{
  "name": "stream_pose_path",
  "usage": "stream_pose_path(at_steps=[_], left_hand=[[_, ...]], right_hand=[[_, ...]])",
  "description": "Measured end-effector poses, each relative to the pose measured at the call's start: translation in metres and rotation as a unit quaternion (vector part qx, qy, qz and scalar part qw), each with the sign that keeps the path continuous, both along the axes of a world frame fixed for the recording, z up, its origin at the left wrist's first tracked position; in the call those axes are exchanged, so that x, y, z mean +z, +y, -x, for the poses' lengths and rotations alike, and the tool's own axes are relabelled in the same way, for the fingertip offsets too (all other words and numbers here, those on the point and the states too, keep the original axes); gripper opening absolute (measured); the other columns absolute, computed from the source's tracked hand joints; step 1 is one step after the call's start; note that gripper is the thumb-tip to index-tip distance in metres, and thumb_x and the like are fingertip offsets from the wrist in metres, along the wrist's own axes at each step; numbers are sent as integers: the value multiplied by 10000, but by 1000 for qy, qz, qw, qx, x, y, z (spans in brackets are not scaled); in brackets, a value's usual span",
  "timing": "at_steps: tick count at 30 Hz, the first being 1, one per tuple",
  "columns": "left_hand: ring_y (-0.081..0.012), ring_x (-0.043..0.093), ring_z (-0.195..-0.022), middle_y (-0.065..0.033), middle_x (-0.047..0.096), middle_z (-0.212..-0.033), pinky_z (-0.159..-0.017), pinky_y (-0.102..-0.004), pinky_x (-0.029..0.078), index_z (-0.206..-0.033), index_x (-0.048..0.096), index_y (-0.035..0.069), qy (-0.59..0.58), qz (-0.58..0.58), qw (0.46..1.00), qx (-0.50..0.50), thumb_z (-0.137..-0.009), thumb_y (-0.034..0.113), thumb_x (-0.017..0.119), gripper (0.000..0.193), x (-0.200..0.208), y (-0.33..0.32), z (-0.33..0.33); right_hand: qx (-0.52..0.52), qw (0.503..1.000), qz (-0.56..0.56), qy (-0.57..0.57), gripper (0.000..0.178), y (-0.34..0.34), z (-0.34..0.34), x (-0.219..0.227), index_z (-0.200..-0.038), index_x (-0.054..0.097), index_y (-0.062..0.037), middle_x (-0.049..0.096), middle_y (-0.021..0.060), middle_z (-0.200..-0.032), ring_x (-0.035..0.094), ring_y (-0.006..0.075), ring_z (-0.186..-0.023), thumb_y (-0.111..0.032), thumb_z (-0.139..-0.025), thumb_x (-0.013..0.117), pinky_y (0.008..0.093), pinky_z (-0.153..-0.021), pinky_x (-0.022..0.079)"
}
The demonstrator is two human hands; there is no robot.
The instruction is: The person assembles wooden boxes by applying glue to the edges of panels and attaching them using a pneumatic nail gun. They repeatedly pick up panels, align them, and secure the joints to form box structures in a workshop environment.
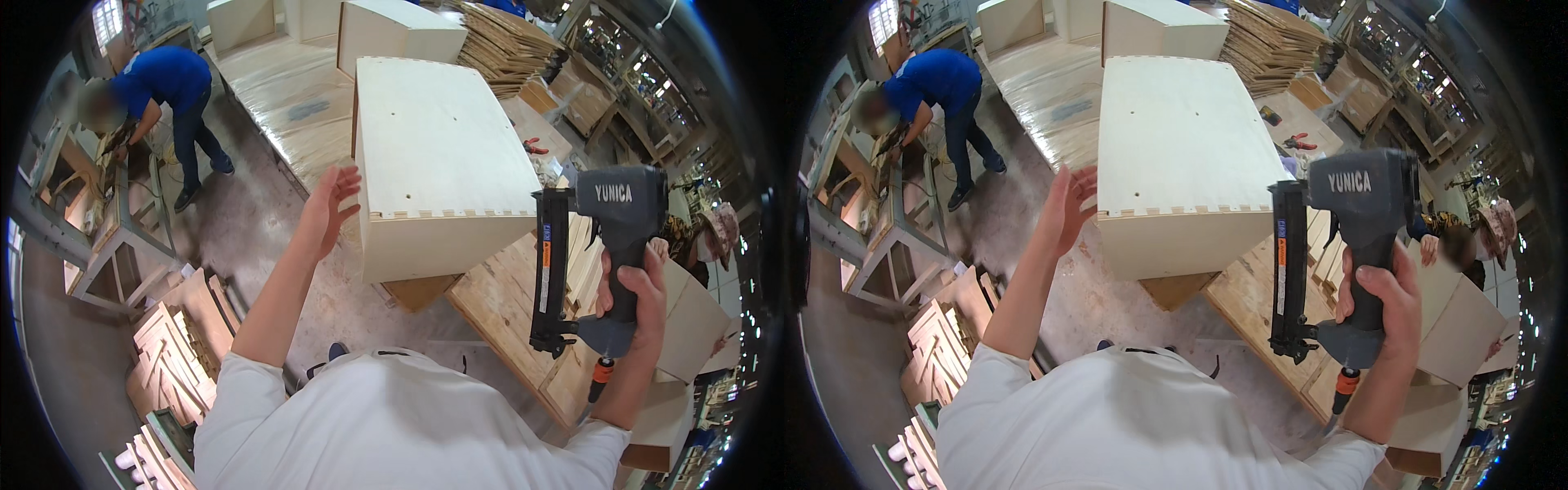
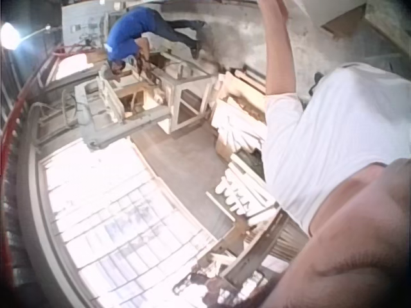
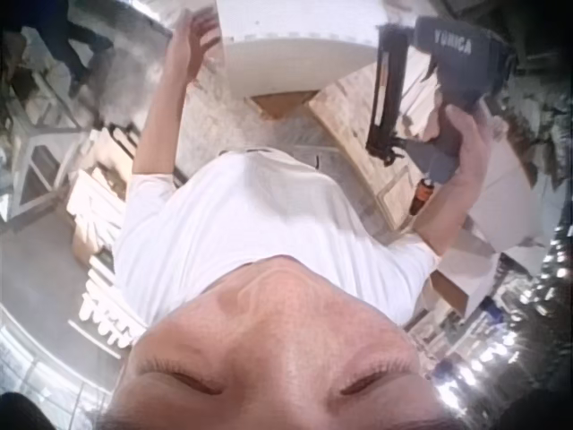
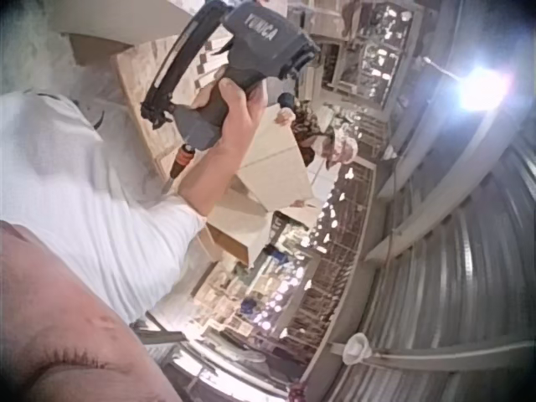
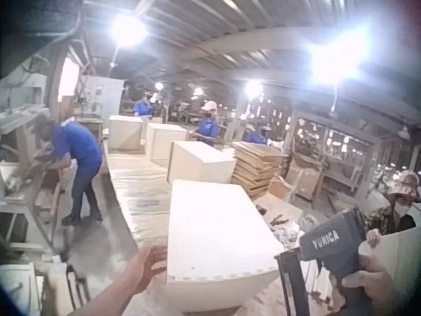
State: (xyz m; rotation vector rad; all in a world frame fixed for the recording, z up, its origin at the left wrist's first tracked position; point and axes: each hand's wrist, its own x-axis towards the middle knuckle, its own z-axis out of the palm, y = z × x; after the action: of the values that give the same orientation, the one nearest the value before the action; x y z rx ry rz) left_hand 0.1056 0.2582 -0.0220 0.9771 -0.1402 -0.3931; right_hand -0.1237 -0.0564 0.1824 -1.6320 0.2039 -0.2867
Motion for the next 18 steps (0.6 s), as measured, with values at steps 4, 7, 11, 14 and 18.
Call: stream_pose_path(at_steps=[4, 7, 11, 14, 18], left_hand=[[-278, 284, -1364, -144, 345, -1438, -1101, -416, 258, -1421, 318, 29, -231, -181, 954, 67, -824, 473, 652, 815, -13, 2, -3], [-309, 262, -1382, -168, 303, -1472, -1109, -434, 246, -1434, 284, 29, -346, -199, 914, 65, -811, 388, 696, 829, -29, -2, 27], [-345, 270, -1372, -191, 281, -1481, -1093, -480, 263, -1433, 283, 24, -431, -245, 856, 147, -757, 318, 763, 880, -30, -37, 48], [-370, 260, -1376, -202, 271, -1484, -1085, -512, 266, -1424, 314, 36, -402, -147, 887, 173, -737, 333, 773, 879, -27, -43, 40], [-383, 241, -1391, -188, 319, -1467, -1084, -537, 255, -1393, 374, 77, -592, -284, 719, 227, -692, 400, 786, 875, -17, -19, 8]], right_hand=[[43, 999, 17, 24, 392, 35, -17, 25, -1092, 476, 81, 548, 174, -865, 557, 206, -472, -69, -750, 591, 332, -411, 497], [78, 993, 50, 69, 446, 48, -29, 38, -1133, 471, 96, 564, 165, -896, 570, 207, -482, -73, -741, 601, 327, -424, 502], [113, 983, 69, 127, 418, 72, -52, 48, -1103, 496, 92, 582, 145, -886, 580, 190, -486, -85, -741, 606, 322, -423, 507], [122, 981, 79, 131, 413, 102, -69, 56, -1079, 514, 112, 593, 154, -749, 581, 187, -463, -88, -730, 606, 320, -393, 512], [120, 959, 117, 229, 418, 122, -85, 71, -1102, 512, 91, 585, 125, -700, 595, 170, -470, -93, -741, 615, 305, -408, 530]])
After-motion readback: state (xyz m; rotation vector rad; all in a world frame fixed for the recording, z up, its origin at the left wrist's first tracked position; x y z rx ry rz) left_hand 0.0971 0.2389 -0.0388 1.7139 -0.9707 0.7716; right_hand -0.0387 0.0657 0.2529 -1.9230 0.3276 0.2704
